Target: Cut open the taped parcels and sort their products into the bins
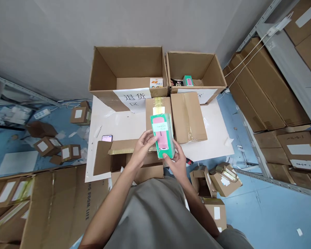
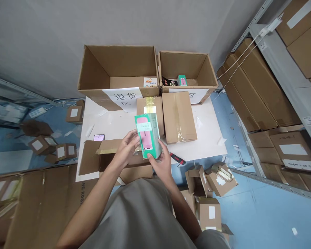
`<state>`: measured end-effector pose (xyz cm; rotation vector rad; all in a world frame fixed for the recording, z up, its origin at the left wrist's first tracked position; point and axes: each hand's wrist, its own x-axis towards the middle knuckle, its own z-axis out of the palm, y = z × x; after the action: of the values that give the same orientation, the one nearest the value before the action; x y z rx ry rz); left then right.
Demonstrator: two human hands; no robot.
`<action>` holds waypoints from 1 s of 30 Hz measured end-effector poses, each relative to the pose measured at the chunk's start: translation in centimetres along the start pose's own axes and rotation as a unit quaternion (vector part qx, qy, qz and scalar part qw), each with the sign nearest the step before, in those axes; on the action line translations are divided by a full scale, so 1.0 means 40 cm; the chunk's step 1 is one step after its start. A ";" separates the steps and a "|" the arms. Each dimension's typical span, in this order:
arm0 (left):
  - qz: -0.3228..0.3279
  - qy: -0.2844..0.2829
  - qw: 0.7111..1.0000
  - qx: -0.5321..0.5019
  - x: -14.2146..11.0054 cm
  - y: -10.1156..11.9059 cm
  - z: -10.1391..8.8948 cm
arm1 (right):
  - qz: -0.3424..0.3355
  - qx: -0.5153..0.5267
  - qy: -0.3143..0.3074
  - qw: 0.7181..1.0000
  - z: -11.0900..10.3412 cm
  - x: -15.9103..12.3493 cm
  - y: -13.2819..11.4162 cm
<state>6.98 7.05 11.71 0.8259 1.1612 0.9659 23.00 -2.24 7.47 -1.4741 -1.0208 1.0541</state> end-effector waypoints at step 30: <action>-0.046 0.065 0.994 -0.074 0.034 -0.058 -0.081 | 0.023 -0.061 -0.070 0.995 0.015 -0.049 -0.054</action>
<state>4.38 7.56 8.44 0.5934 1.2127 1.0284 21.76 -3.70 9.74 -1.5455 -1.1711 1.1584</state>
